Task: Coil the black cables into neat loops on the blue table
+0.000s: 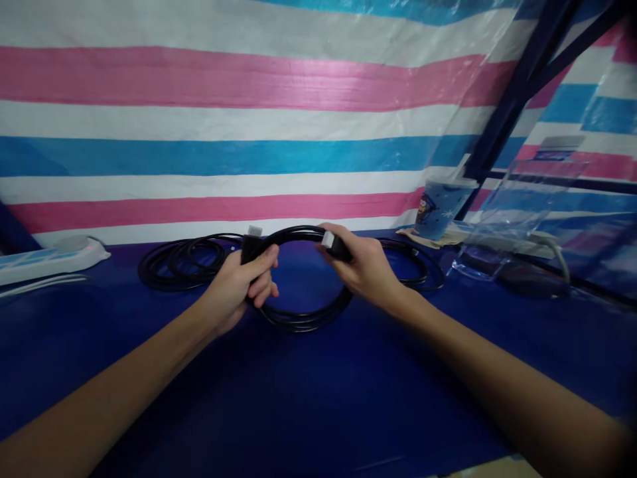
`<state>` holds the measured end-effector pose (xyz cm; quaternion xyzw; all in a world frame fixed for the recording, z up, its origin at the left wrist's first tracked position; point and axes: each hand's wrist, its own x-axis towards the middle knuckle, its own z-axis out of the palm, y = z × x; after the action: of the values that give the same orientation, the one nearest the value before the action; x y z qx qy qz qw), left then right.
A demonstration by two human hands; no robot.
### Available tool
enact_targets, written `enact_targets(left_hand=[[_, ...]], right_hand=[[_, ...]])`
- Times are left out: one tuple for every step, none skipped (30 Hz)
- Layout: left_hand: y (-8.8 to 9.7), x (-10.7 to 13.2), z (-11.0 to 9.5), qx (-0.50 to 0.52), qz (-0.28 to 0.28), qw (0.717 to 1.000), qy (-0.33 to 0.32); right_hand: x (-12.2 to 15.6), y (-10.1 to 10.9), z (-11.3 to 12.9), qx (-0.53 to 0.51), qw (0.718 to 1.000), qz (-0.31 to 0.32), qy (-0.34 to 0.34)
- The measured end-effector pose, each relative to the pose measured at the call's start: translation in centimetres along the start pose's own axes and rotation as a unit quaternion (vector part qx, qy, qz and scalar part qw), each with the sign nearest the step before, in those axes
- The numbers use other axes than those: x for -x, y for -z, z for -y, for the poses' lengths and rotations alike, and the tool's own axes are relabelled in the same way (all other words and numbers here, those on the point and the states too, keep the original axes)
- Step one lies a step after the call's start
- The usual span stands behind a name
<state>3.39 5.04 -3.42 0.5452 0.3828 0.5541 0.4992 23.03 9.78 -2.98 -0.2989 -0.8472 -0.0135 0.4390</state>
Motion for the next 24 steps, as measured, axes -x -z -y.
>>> enact_targets(left_hand=[[0.2, 0.0, -0.2, -0.031, -0.029, 0.999, -0.029], [0.5, 0.0, -0.4, -0.076, -0.066, 0.993, -0.065], [0.7, 0.0, -0.5, -0.126, -0.104, 0.981, -0.103], [0.9, 0.1, -0.7, -0.172, -0.139, 0.965, -0.139], [1.0, 0.2, -0.8, -0.206, -0.164, 0.95, -0.168], [0.9, 0.4, -0.9, -0.223, -0.179, 0.94, -0.187], [0.8, 0.5, -1.0, -0.225, -0.18, 0.937, -0.198], [0.5, 0.7, -1.0, -0.213, -0.17, 0.94, -0.205], [0.2, 0.8, -1.1, -0.193, -0.153, 0.946, -0.211], [-0.2, 0.9, -1.1, -0.167, -0.132, 0.954, -0.212], [-0.5, 0.9, -1.2, -0.137, -0.106, 0.963, -0.204], [-0.7, 0.9, -1.2, -0.106, -0.08, 0.974, -0.186], [-0.9, 0.8, -1.2, -0.078, -0.058, 0.983, -0.157], [-1.0, 0.7, -1.1, -0.056, -0.041, 0.99, -0.125], [-0.9, 0.7, -1.0, -0.043, -0.028, 0.994, -0.094], [-0.8, 0.6, -0.8, -0.036, -0.021, 0.997, -0.071], [-0.6, 0.6, -0.6, -0.032, -0.018, 0.998, -0.059], [-0.5, 0.6, -0.3, -0.029, -0.02, 0.998, -0.054], [-0.3, 0.6, -0.1, -0.026, -0.025, 0.998, -0.051], [-0.3, 0.6, 0.1, -0.021, -0.034, 0.998, -0.051], [-0.4, 0.4, 0.2, -0.015, -0.048, 0.997, -0.053], [-0.6, 0.0, 0.2, -0.011, -0.061, 0.996, -0.057], [-1.0, -0.7, 0.2, -0.017, -0.067, 0.996, -0.062], [-1.7, -1.6, 0.0, -0.042, -0.068, 0.995, -0.065]], right_hand=[[0.0, -0.1, -0.2, 0.033, 0.999, 0.01, 0.002], [0.1, -0.3, -0.3, 0.067, 0.998, 0.022, 0.005], [0.1, -0.4, -0.4, 0.099, 0.995, 0.034, 0.009], [0.2, -0.5, -0.5, 0.122, 0.991, 0.045, 0.015], [0.2, -0.5, -0.5, 0.134, 0.99, 0.049, 0.022], [0.2, -0.5, -0.5, 0.131, 0.99, 0.043, 0.031], [0.3, -0.4, -0.4, 0.115, 0.992, 0.03, 0.041], [0.3, -0.2, -0.3, 0.089, 0.995, 0.015, 0.051], [0.4, -0.1, -0.1, 0.06, 0.996, 0.001, 0.061], [0.4, 0.1, 0.1, 0.034, 0.997, -0.008, 0.069], [0.4, 0.3, 0.3, 0.012, 0.997, -0.01, 0.077], [0.5, 0.5, 0.4, -0.004, 0.997, -0.003, 0.081], [0.6, 0.5, 0.6, -0.013, 0.996, 0.008, 0.084], [0.7, 0.5, 0.6, -0.017, 0.996, 0.021, 0.084], [0.7, 0.4, 0.6, -0.018, 0.996, 0.032, 0.083], [0.8, 0.3, 0.6, -0.02, 0.996, 0.041, 0.078], [0.9, 0.1, 0.5, -0.022, 0.996, 0.045, 0.073], [0.8, -0.2, 0.3, -0.027, 0.996, 0.046, 0.07], [0.8, -0.4, 0.2, -0.034, 0.996, 0.044, 0.069], [0.6, -0.6, 0.1, -0.041, 0.996, 0.042, 0.068], [0.3, -0.6, 0.0, -0.047, 0.996, 0.04, 0.064], [-0.1, -0.3, -0.1, -0.05, 0.997, 0.04, 0.052], [-0.5, 0.2, -0.4, -0.047, 0.997, 0.044, 0.032], [-0.9, 0.9, -0.7, -0.038, 0.998, 0.05, 0.004]])
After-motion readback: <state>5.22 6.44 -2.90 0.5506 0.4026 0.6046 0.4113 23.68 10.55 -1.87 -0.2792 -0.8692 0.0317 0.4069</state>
